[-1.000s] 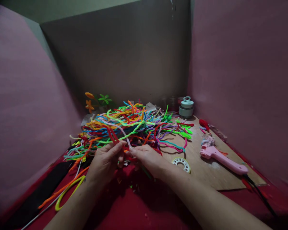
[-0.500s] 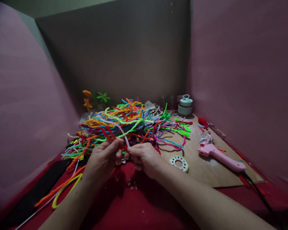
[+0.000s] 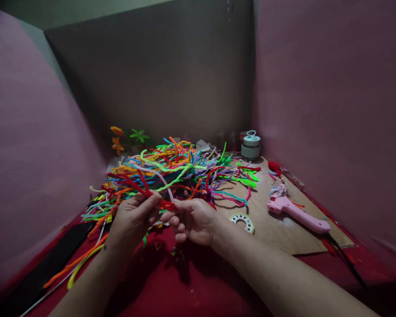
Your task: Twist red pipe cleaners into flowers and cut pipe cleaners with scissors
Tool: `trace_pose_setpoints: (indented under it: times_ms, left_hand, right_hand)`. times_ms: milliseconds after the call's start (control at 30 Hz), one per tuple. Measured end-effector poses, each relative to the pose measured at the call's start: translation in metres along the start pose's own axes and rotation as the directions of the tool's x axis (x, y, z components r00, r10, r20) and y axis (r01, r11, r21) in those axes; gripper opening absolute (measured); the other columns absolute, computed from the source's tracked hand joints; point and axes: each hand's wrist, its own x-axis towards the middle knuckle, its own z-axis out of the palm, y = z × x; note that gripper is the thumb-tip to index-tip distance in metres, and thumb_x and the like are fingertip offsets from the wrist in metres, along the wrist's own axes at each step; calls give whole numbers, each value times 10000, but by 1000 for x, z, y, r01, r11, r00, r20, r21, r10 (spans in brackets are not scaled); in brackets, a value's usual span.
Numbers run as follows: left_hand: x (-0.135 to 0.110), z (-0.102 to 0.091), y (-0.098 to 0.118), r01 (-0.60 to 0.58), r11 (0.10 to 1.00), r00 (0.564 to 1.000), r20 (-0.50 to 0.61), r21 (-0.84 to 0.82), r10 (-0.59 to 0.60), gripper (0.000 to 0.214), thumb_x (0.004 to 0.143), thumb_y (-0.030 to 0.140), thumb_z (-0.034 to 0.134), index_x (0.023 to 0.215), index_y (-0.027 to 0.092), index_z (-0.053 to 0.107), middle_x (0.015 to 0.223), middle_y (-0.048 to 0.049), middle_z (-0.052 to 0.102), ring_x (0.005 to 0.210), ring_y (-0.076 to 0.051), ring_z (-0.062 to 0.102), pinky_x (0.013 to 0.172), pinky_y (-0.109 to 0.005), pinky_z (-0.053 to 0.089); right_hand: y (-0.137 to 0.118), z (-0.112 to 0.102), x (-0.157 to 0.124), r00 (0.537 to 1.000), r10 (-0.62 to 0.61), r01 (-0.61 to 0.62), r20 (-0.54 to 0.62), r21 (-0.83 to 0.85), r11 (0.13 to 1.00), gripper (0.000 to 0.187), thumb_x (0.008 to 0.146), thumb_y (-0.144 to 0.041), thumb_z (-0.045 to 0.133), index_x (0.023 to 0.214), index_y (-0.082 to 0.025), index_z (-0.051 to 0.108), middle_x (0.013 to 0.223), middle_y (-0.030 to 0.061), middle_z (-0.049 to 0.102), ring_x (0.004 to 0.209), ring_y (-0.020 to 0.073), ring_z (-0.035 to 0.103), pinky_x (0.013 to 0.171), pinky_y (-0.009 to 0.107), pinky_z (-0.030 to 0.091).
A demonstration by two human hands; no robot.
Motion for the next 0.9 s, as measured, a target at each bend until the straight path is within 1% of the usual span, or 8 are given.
trace_pose_setpoints:
  times_ms: [133,367,433,567,667,733,833,900]
  left_hand:
    - [-1,0,-1,-21,1000,1000,20,9,21,150,723,294,641,727,153,588,440,61,440,372,-35,359,369,-155,266]
    - [-4,3,1,20,998,992,122,68,-28,145,730,287,645,766,161,585,483,56,473,383,-27,351,374,-152,257]
    - [-4,5,2,44,991,988,143,127,-62,166,734,307,639,753,148,593,502,34,512,396,-34,378,376,-155,263]
    - [-6,8,2,76,989,993,84,129,-87,201,730,329,638,706,133,598,480,20,524,393,-45,395,381,-164,277]
    - [-6,7,3,94,989,992,71,112,-102,223,732,338,630,664,130,589,457,27,502,362,-36,358,361,-167,245]
    - [-5,5,3,102,987,992,62,121,-110,238,725,342,634,636,127,580,419,46,445,341,-28,313,345,-166,204]
    - [-5,5,2,103,985,992,59,138,-112,226,698,313,659,609,125,571,388,65,385,337,-25,294,345,-165,199]
    - [-5,6,2,100,986,992,58,135,-108,207,684,294,672,616,125,573,391,66,394,338,-26,306,345,-164,212]
  right_hand:
    - [2,-1,0,1000,19,-19,14,34,999,264,828,-259,464,718,-60,598,511,-10,454,406,46,326,418,187,235]
    - [6,1,2,996,-87,87,-6,5,996,187,792,-176,484,690,-64,594,486,-24,434,389,36,311,394,178,216]
    - [8,0,3,991,-134,134,5,-33,990,171,781,-185,512,689,-69,598,482,-33,426,389,33,307,391,177,221]
    - [10,0,5,975,-224,220,4,-206,953,199,761,-272,564,713,-86,615,480,-34,451,380,43,336,388,185,263]
    - [9,4,5,944,-329,284,-28,-439,852,293,767,-370,535,694,-99,618,515,0,521,383,69,389,390,214,295]
    - [7,7,3,894,-446,341,-44,-578,741,311,769,-386,523,665,-106,611,563,13,550,427,71,411,425,217,305]
    - [5,11,1,818,-574,359,-46,-738,571,241,743,-314,563,618,-112,604,558,-10,520,492,63,397,475,204,292]
    - [5,11,1,799,-597,321,-65,-794,516,196,725,-258,576,588,-119,593,515,-30,481,479,56,367,470,201,274]
